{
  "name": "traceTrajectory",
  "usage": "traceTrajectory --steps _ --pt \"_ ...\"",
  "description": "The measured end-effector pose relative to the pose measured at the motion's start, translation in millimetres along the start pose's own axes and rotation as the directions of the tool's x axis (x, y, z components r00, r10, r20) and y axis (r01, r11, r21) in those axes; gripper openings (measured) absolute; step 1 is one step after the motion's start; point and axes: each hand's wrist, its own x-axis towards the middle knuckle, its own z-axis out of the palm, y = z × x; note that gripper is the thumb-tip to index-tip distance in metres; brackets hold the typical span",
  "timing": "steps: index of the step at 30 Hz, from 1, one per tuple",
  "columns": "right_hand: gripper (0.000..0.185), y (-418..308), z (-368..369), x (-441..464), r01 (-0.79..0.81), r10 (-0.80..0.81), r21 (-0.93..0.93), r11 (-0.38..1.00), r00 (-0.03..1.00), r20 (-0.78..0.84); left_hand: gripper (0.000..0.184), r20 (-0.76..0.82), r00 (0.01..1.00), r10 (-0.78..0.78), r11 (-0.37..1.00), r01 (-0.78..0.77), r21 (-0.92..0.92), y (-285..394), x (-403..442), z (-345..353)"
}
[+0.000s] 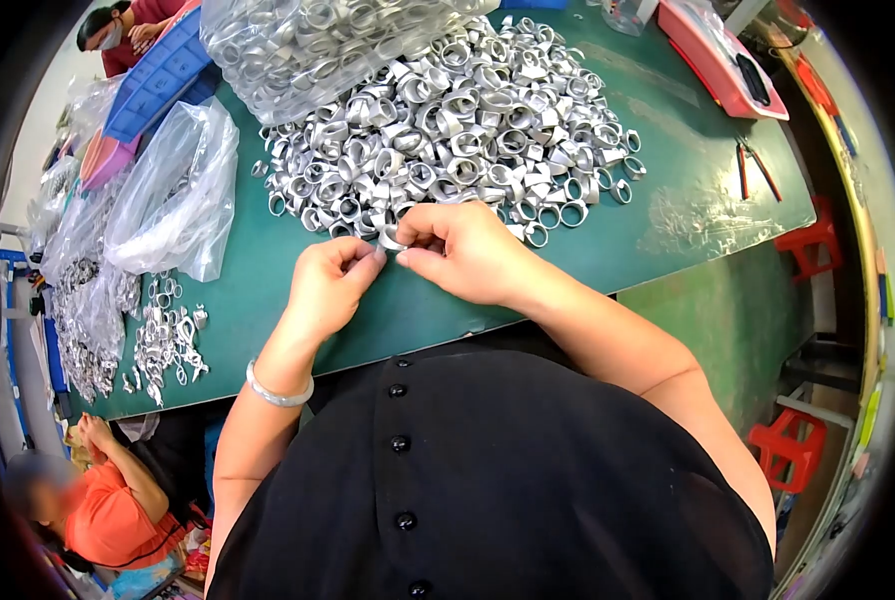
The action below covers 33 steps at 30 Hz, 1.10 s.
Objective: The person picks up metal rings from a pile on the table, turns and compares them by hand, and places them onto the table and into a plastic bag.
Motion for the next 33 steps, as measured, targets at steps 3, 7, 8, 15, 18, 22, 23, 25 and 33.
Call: traceTrajectory --steps 3,7,8,15,18,22,23,25,33 --pt "0.011 -4.0 -4.4 -1.5 -0.056 0.047 0.164 0.985 0.997 0.063 0.007 -0.106 0.992 0.061 0.966 -0.086 -0.246 -1.3 -10.9 4.3" --pt "0.01 6.5 -2.7 -3.7 0.003 -0.027 0.324 0.946 0.997 0.07 0.013 -0.252 0.807 0.534 0.84 -0.539 0.055 -10.5 -24.5 4.2" --pt "0.01 9.6 -2.0 -4.0 0.061 -0.084 0.318 0.946 0.995 0.06 0.014 -0.27 0.756 0.596 0.797 -0.599 0.083 -11.7 -26.3 4.3" --pt "0.011 10.0 2.3 -2.3 0.239 -0.272 0.326 0.915 0.96 0.06 0.027 -0.291 0.836 0.465 0.797 -0.538 -0.273 -17.3 -32.0 12.9" --pt "0.012 5.8 3.8 -2.7 0.312 -0.322 0.198 0.929 0.947 0.015 0.032 -0.256 0.864 0.435 0.719 -0.504 -0.479 -14.8 -32.6 15.8" --pt "0.014 4.6 6.2 -2.7 0.368 -0.367 0.063 0.928 0.93 -0.016 0.032 -0.247 0.887 0.389 0.656 -0.455 -0.602 -16.1 -33.9 17.6" --pt "0.014 4.1 6.0 -2.6 0.372 -0.371 0.034 0.928 0.928 -0.013 0.031 -0.245 0.892 0.379 0.643 -0.445 -0.624 -16.7 -33.9 17.9" --pt "0.014 2.4 6.2 -2.5 0.379 -0.38 -0.023 0.925 0.925 -0.008 0.036 -0.241 0.91 0.339 0.638 -0.41 -0.652 -17.3 -34.6 18.0" --pt "0.009 0.6 8.6 -1.0 0.184 -0.191 0.286 0.941 0.981 -0.001 0.037 -0.099 0.992 0.079 0.493 -0.125 -0.861 -2.3 -35.7 9.3"
